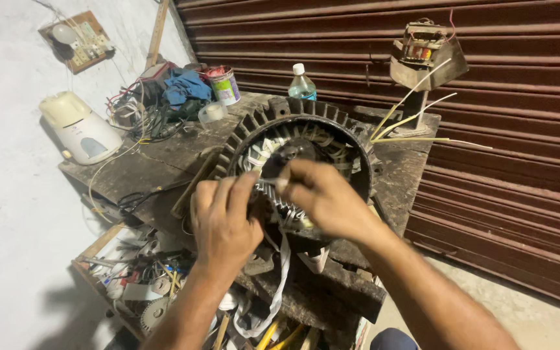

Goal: The person secures white insulating tape around the windings of a motor stator. They repeatedly wrap the tape and use a hammer to tap it into place, working around the circular stator on a workbench.

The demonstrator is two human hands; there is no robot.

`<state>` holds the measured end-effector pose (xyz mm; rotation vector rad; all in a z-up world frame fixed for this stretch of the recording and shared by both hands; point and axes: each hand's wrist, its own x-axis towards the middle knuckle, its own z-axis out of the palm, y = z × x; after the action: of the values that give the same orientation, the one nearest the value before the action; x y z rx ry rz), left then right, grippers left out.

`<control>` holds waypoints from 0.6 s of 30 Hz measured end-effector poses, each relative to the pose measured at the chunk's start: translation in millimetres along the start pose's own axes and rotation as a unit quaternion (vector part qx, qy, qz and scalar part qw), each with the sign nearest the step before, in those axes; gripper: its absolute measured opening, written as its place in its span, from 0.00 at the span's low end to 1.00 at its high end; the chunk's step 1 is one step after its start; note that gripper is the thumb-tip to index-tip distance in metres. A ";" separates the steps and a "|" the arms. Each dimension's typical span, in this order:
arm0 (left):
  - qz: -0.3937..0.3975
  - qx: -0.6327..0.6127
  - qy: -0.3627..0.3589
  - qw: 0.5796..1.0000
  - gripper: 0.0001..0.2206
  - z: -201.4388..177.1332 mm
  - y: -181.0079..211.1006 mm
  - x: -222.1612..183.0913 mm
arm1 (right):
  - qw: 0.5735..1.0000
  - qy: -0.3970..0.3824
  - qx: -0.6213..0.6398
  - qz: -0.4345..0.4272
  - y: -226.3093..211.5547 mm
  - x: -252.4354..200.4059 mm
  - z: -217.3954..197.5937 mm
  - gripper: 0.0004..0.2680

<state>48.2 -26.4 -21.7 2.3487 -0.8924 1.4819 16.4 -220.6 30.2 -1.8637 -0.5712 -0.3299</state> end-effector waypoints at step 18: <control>0.036 0.059 -0.518 0.852 0.23 -80.4 35.9 110.3 | 0.869 0.267 -0.395 0.136 221.5 -84.3 -72.4 0.13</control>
<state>0.9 -56.8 107.8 3.2176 -1.0830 0.1296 66.7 -369.0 -161.8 -2.4403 0.2714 -0.9569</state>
